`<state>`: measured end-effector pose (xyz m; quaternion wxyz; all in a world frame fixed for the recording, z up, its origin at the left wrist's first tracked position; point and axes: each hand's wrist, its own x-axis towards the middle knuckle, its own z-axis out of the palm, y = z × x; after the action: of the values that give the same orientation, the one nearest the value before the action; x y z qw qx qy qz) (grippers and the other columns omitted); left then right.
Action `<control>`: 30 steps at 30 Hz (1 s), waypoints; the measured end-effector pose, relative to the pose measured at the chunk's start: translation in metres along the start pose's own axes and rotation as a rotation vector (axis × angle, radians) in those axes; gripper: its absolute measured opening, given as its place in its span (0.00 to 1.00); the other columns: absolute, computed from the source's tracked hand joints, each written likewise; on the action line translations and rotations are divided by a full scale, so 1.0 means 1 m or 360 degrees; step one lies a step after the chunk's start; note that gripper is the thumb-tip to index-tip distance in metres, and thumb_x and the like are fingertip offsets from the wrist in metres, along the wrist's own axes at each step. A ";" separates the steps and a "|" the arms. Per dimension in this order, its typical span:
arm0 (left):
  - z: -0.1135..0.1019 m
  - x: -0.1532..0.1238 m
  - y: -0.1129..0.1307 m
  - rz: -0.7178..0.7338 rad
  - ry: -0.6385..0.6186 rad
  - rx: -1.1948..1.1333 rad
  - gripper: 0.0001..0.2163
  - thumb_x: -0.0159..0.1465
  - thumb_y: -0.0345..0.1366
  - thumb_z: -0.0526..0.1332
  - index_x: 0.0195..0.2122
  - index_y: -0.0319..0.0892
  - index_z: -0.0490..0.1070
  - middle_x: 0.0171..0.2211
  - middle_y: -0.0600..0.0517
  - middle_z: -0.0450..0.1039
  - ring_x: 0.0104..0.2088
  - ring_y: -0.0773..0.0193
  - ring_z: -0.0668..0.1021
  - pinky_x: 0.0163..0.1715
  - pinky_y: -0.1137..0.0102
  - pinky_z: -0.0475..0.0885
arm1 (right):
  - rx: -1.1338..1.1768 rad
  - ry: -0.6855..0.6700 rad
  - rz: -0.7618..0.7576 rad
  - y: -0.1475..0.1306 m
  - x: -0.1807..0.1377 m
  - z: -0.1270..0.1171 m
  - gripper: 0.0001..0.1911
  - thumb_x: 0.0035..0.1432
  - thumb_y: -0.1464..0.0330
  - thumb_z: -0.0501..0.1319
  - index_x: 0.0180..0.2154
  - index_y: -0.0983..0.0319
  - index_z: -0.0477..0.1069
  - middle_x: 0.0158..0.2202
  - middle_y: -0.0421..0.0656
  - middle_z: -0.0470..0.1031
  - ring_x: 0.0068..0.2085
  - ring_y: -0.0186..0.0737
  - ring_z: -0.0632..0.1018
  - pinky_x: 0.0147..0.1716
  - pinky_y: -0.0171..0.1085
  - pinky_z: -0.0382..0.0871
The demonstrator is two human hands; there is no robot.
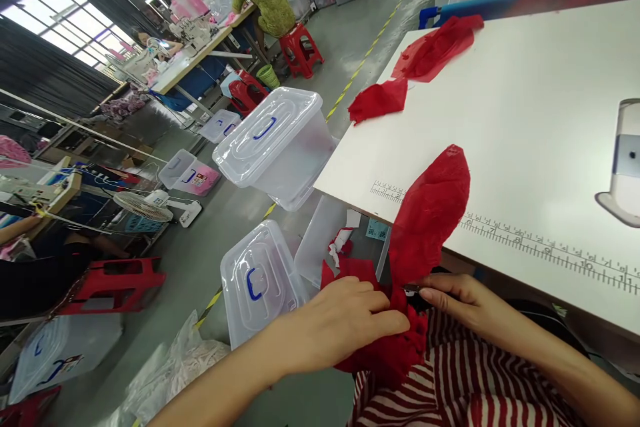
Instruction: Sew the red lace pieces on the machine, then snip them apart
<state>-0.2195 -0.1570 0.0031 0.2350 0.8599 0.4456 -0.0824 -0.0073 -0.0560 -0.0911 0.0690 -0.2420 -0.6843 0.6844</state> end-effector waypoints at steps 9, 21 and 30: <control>0.003 -0.006 0.002 -0.0027 0.0016 0.0005 0.09 0.70 0.26 0.57 0.48 0.45 0.67 0.34 0.55 0.70 0.31 0.63 0.68 0.31 0.66 0.59 | 0.0073 -0.0028 0.0076 0.003 -0.004 0.000 0.26 0.63 0.47 0.55 0.39 0.60 0.81 0.40 0.46 0.83 0.44 0.52 0.80 0.47 0.43 0.73; 0.004 -0.005 0.001 -0.0021 -0.0081 -0.0009 0.09 0.71 0.27 0.54 0.49 0.46 0.67 0.35 0.54 0.71 0.32 0.62 0.68 0.32 0.66 0.60 | 0.0146 -0.0011 -0.0047 0.004 0.004 0.013 0.24 0.65 0.50 0.56 0.40 0.61 0.80 0.39 0.44 0.82 0.41 0.48 0.80 0.43 0.40 0.72; -0.024 0.001 -0.001 0.0165 -0.0091 -0.0569 0.15 0.65 0.24 0.57 0.52 0.46 0.66 0.48 0.52 0.75 0.45 0.61 0.76 0.44 0.67 0.69 | 0.0070 0.0250 0.0049 0.032 -0.002 0.011 0.23 0.62 0.47 0.59 0.33 0.59 0.79 0.34 0.43 0.81 0.40 0.51 0.79 0.43 0.45 0.75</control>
<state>-0.2212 -0.1440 0.0233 0.4005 0.8235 0.4015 -0.0142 -0.0026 -0.0685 -0.1222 0.1173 -0.3037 -0.6579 0.6791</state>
